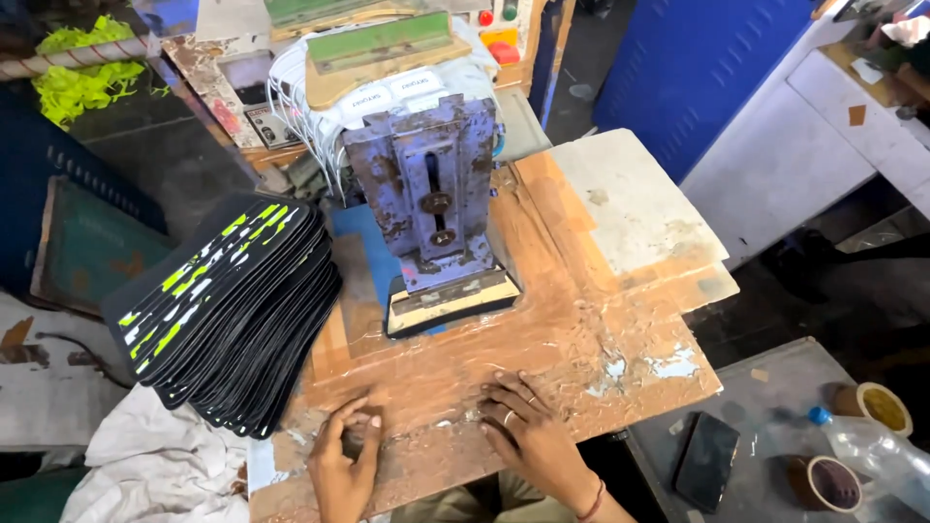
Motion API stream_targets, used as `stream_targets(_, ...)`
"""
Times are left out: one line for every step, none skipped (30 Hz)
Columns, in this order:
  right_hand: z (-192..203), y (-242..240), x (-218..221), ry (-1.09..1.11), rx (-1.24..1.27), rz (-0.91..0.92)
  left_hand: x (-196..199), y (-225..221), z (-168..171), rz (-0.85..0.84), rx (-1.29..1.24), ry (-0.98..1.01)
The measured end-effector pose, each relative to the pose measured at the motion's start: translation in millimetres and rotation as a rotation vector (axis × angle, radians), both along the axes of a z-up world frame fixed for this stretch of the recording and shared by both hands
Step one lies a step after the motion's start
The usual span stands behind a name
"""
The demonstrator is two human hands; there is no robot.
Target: Using a manual press to apply designs to pre-cut fabric panels.
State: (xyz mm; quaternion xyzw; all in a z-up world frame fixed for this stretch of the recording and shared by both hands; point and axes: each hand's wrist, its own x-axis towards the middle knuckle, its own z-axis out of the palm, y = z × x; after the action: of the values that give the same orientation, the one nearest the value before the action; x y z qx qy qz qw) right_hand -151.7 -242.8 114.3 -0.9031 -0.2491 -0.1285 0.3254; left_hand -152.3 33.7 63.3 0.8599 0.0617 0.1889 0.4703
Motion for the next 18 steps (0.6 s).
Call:
stream_targets(0.3, 0.2, -0.5, -0.006, -0.007, -0.004, -0.3, -0.3, 0.8, -0.006, -0.005, -0.003)
stream_targets(0.0, 0.4, -1.3, -0.004, -0.004, -0.007, -0.9, -0.4, 1.2, -0.009, -0.003, -0.001)
stream_targets(-0.2, 0.3, -1.4, 0.000, -0.003, -0.009, -0.1, -0.7, 1.7, -0.002, 0.006, 0.013)
stream_targets(-0.3, 0.2, -1.6, 0.004, -0.003, -0.010, 0.7, -1.1, 2.3, 0.005, 0.014, 0.027)
stream_targets(-0.1, -0.5, -1.8, 0.004, -0.001, -0.016, 0.7, -1.1, 1.7, -0.001, 0.015, 0.026)
stream_targets(0.1, -1.0, -2.1, 0.017, -0.005, -0.009, 0.7, -0.9, 1.0, 0.008, 0.018, 0.045)
stream_targets(0.3, -1.6, -2.0, 0.031, -0.009, 0.000, 0.6, -0.8, 0.3, 0.018, 0.021, 0.064)
stream_targets(0.9, -1.4, -1.5, 0.031, -0.008, -0.004, 1.5, -0.7, -0.1, 0.013, 0.022, 0.063)
stream_targets(1.5, -1.3, -1.8, 0.038, -0.014, 0.001, 0.9, -1.0, -0.9, 0.013, 0.027, 0.037)
stream_targets(1.8, -1.0, -2.0, 0.045, -0.021, 0.007, 0.5, -0.9, -1.9, 0.013, 0.032, 0.010)
stream_targets(2.0, -1.1, -2.3, 0.048, -0.022, 0.006, 0.0, -1.2, -2.4, 0.012, 0.032, 0.013)
stream_targets(2.2, -1.0, -2.6, 0.048, -0.026, 0.004, -0.5, -1.3, -2.7, 0.027, 0.023, 0.032)
stream_targets(2.6, -0.7, -2.2, 0.047, -0.029, 0.004, -0.2, -1.2, -2.9, 0.041, 0.014, 0.048)
stream_targets(0.3, -0.8, -2.8, 0.049, -0.029, 0.003, -0.8, -0.9, -3.9, 0.041, 0.014, 0.050)
stream_targets(-1.7, -0.7, -2.2, 0.047, -0.037, 0.001, 0.0, -0.4, -4.7, 0.034, 0.011, 0.040)
stream_targets(-3.6, -0.6, -1.7, 0.045, -0.044, -0.001, 0.8, 0.2, -5.3, 0.028, 0.008, 0.030)
stream_targets(-4.6, -0.7, -1.7, 0.045, -0.044, -0.002, 0.9, -0.1, -4.4, 0.027, 0.008, 0.030)
stream_targets(-5.7, -0.7, -1.6, 0.040, -0.048, -0.005, 1.1, -0.3, -3.5, 0.019, 0.006, 0.020)
